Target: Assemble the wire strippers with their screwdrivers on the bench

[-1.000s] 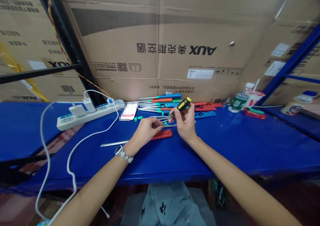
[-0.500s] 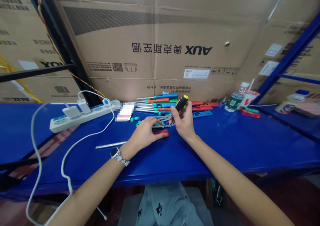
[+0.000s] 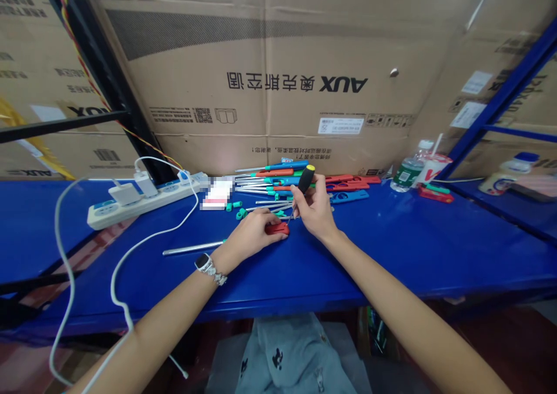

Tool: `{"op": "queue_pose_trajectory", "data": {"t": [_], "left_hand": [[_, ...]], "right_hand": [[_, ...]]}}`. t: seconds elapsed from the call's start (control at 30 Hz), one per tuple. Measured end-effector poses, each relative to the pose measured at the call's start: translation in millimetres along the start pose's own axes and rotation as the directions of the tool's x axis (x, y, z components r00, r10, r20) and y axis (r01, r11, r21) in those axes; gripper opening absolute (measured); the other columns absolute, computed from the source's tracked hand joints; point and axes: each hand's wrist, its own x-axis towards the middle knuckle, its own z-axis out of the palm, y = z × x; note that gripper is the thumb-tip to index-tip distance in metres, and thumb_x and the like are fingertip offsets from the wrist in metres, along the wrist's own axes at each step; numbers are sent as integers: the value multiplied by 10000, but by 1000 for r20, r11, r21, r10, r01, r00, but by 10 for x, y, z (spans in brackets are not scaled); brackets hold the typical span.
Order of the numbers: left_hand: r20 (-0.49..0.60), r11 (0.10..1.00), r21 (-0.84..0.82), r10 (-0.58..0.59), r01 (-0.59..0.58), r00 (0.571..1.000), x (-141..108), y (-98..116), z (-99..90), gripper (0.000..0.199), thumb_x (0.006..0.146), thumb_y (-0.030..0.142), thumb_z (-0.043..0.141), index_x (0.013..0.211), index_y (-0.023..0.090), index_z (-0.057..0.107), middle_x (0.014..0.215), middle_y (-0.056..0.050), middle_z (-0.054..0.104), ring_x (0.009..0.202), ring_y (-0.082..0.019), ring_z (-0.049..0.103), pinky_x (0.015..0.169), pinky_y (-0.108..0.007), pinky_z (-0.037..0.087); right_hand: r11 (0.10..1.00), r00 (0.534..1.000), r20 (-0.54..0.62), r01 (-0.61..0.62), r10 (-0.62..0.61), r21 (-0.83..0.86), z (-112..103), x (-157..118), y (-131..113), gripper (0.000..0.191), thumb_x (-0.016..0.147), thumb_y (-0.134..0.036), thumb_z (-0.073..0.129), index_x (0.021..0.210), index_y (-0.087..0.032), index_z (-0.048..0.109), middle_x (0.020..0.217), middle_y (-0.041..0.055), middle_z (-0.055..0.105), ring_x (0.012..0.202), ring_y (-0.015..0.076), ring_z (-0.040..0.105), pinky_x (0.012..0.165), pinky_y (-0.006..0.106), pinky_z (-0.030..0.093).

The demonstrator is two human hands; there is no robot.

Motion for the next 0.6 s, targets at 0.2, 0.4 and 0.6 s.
{"op": "queue_pose_trajectory", "data": {"t": [0.2, 0.4, 0.6], "left_hand": [[-10, 1000, -2, 21, -21, 1000, -12, -30, 31, 234, 843, 403, 774, 961, 201, 768, 960, -87, 711, 891, -250, 658, 815, -361, 513], [-2, 1000, 3, 20, -20, 1000, -19, -16, 34, 238, 854, 404, 769, 973, 198, 766, 965, -90, 711, 906, -261, 663, 829, -367, 514], [-11, 1000, -17, 21, -21, 1000, -13, -20, 35, 229, 844, 395, 777, 954, 194, 769, 941, -87, 717, 884, -252, 663, 803, -365, 516]], "right_hand": [[1000, 1000, 17, -21, 21, 1, 21, 6, 29, 386, 944, -566, 626, 1075, -295, 384, 687, -60, 599, 419, 139, 564, 385, 295, 467], [999, 999, 19, -36, 36, -3, 33, 3, 60, 383, 942, -559, 631, 1067, -291, 387, 711, -53, 621, 411, 131, 559, 386, 288, 470], [999, 999, 22, -27, 27, -20, 42, -3, 67, 378, 946, -561, 622, 1069, -294, 384, 681, -66, 602, 419, 139, 565, 401, 294, 476]]}}
